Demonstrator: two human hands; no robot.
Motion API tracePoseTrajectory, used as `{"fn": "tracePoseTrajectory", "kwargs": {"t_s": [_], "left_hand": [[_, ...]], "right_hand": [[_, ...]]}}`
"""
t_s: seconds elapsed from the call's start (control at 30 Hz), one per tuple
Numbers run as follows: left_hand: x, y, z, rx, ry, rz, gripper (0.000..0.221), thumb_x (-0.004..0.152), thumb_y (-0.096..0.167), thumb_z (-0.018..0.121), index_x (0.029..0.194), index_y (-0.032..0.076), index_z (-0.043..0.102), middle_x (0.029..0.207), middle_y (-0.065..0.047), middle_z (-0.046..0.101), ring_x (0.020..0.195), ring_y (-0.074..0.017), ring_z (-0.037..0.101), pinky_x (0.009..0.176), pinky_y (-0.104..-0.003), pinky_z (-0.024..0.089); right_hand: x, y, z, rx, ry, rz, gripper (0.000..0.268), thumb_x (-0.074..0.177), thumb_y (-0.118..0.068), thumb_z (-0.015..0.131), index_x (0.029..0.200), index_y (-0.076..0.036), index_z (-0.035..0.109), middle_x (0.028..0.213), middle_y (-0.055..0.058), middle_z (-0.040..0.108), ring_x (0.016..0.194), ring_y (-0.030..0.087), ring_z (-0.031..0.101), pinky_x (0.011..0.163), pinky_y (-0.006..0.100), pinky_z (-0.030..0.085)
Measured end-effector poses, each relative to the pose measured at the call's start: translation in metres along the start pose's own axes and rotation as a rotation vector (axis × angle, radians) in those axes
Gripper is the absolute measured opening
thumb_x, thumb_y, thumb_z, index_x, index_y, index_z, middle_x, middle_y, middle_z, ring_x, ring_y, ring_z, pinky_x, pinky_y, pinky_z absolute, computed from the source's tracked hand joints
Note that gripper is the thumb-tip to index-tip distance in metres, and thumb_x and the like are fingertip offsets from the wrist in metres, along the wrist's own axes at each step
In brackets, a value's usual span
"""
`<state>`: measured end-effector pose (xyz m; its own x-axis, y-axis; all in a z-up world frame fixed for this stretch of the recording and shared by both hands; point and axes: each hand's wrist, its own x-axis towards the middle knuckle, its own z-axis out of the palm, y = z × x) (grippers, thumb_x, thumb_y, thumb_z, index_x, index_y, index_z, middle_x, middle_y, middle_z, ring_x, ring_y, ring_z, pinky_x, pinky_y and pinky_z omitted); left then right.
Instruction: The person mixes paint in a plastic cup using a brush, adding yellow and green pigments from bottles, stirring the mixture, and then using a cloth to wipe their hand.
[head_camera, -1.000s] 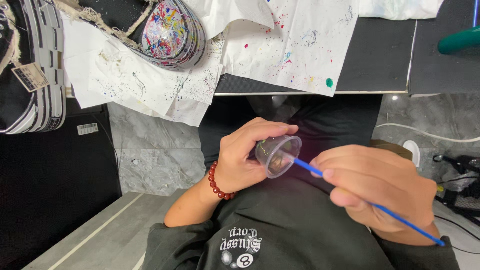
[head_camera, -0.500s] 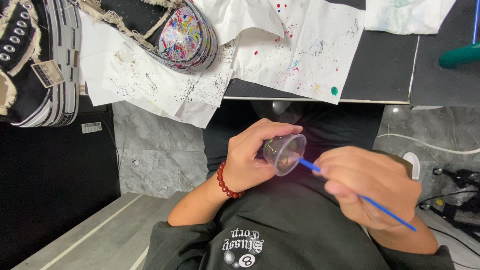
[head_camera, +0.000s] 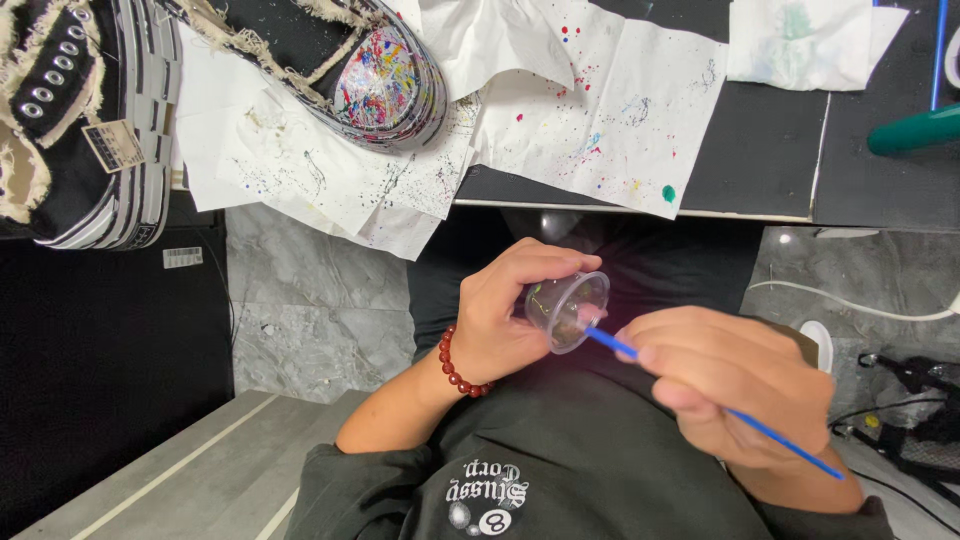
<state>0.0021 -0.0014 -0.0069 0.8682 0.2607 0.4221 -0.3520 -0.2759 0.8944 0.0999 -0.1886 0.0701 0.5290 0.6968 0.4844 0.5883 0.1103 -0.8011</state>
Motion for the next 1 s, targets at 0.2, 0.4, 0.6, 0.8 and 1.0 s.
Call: {"fn": "tracePoseTrajectory", "kwargs": {"t_s": [0.2,0.4,0.6,0.8,1.0], "left_hand": [[-0.0021,-0.0042,0.0025,-0.073,0.023,-0.029,0.053,0.085,0.004,0.090,0.126,0.005,0.057,0.122,-0.015,0.071,0.105,-0.0211,0.073,0.088,-0.029,0.062],[-0.0059,-0.0058,0.0028,-0.126,0.014,-0.053,0.053,0.087,0.002,0.089,0.127,0.006,0.056,0.124,-0.016,0.072,0.107,-0.0207,0.073,0.090,-0.029,0.063],[-0.0059,-0.0064,0.0008,-0.128,0.012,-0.048,0.054,0.085,0.003,0.090,0.127,0.006,0.056,0.124,-0.016,0.071,0.107,-0.0216,0.073,0.090,-0.030,0.062],[-0.0051,-0.0066,0.0001,-0.137,0.004,-0.042,0.055,0.085,0.002,0.090,0.129,0.005,0.056,0.123,-0.017,0.071,0.107,-0.0221,0.073,0.091,-0.030,0.063],[-0.0049,-0.0078,0.0015,-0.138,0.003,-0.050,0.056,0.085,0.002,0.091,0.129,0.006,0.056,0.123,-0.016,0.071,0.107,-0.0210,0.073,0.091,-0.029,0.063]], "right_hand": [[0.0041,-0.0031,-0.0009,-0.006,-0.028,-0.008,0.020,0.100,-0.013,0.064,0.094,0.006,0.061,0.082,0.014,0.067,0.080,0.033,0.074,0.074,0.040,0.063],[0.0061,-0.0073,-0.0003,-0.037,-0.022,0.021,0.020,0.102,-0.014,0.063,0.094,0.005,0.061,0.083,0.015,0.067,0.081,0.031,0.075,0.075,0.039,0.063],[0.0055,-0.0046,-0.0018,-0.024,-0.036,-0.029,0.023,0.100,-0.016,0.064,0.094,0.006,0.061,0.082,0.015,0.066,0.080,0.032,0.074,0.074,0.040,0.063],[0.0099,-0.0061,-0.0028,-0.033,-0.052,-0.014,0.023,0.100,-0.016,0.065,0.093,0.006,0.061,0.082,0.015,0.066,0.080,0.033,0.074,0.073,0.040,0.063],[0.0077,-0.0062,-0.0036,-0.034,-0.041,-0.024,0.023,0.100,-0.016,0.064,0.093,0.006,0.061,0.082,0.016,0.066,0.079,0.033,0.074,0.073,0.040,0.063]]}}
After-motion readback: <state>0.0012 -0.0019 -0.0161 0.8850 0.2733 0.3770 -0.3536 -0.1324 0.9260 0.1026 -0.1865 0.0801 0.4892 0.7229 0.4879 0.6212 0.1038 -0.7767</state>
